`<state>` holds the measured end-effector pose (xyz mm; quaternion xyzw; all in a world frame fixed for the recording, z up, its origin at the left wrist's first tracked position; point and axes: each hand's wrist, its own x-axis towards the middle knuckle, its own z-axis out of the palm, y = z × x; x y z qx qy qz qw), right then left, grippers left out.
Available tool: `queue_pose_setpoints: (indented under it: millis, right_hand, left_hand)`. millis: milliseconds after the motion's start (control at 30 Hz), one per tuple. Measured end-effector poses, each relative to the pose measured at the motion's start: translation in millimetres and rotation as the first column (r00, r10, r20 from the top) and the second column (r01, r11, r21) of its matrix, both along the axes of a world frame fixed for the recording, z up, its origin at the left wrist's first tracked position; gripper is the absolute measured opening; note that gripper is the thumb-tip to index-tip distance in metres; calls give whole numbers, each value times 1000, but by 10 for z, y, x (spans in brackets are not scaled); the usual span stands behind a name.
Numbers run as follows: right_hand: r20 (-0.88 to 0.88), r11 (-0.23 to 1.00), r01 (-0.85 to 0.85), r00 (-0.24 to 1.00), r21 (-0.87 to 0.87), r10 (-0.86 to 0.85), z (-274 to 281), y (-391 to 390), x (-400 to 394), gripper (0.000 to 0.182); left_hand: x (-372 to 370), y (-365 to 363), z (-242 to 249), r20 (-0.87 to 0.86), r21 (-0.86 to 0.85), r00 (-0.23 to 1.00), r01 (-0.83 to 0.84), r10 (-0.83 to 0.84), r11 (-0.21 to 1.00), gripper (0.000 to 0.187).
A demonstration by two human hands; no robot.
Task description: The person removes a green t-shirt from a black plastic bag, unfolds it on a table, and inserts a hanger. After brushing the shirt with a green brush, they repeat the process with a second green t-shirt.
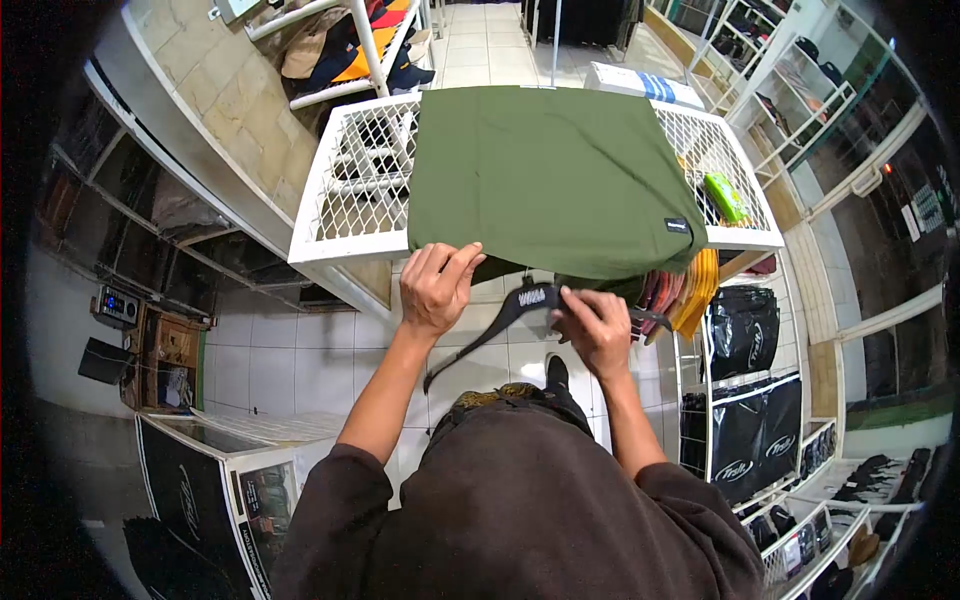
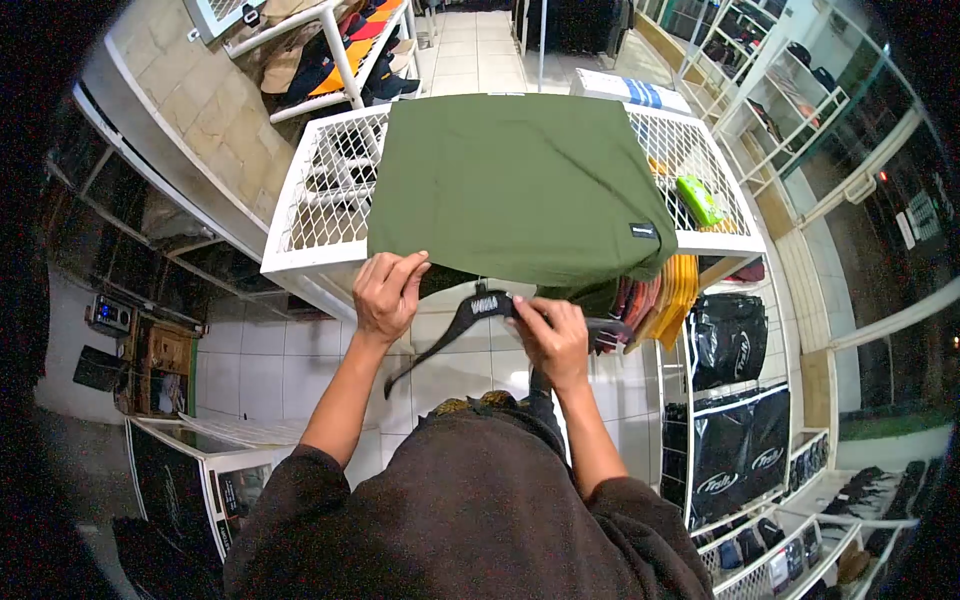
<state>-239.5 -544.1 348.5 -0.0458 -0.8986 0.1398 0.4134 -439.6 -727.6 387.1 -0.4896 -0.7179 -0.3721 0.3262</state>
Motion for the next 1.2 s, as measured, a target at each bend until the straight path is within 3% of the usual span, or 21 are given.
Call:
queue_pose_setpoints:
  millis: [67, 200, 333, 533, 667, 733, 800, 867, 933, 1033, 1200]
  right_hand:
    - [-111, 997, 81, 991, 0, -81, 135, 108, -76, 38]
    - [-105, 945, 313, 941, -94, -322, 222, 495, 40, 37]
    - [-44, 845, 512, 851, -151, -523, 318, 781, 171, 54]
    - [34, 900, 418, 908, -127, -417, 513, 734, -303, 65]
    - [69, 887, 443, 896, -126, -438, 358, 904, -654, 44]
    - [66, 913, 372, 928, -170, -366, 388, 934, -643, 39]
    - [131, 957, 250, 964, -146, -232, 354, 961, -625, 43]
    - [124, 963, 250, 963, -98, -237, 388, 955, -588, 44]
    - [55, 946, 320, 945, 60, -323, 493, 925, -546, 44]
    - [62, 937, 345, 935, 57, -348, 454, 1045, -534, 42]
    - [58, 969, 237, 969, 69, -241, 604, 1271, -218, 37]
  left_hand:
    - [-28, -40, 10, -24, -9, 1000, -7, 7, 1000, 20]
    - [-77, -131, 64, -56, -30, 998, -3, 2, 1000, 21]
    - [-90, -152, 79, -58, -44, 997, 43, -45, 998, 22]
    - [-31, -135, 98, -58, -82, 994, 87, -92, 993, 22]
    - [-15, -169, 78, -78, -148, 986, 133, -146, 980, 22]
    - [-19, -124, 203, -1, -155, 983, 181, -183, 971, 19]
    - [-56, 16, 340, 190, -207, 977, 132, -93, 969, 16]
    - [-267, 294, 361, 209, -241, 977, 96, -45, 966, 19]
    - [-438, 542, 354, 206, -232, 975, 125, -76, 965, 24]
    - [-629, 744, 105, 318, -266, 945, 164, -75, 950, 26]
    - [-680, 776, -51, 308, -298, 951, 85, 11, 951, 24]
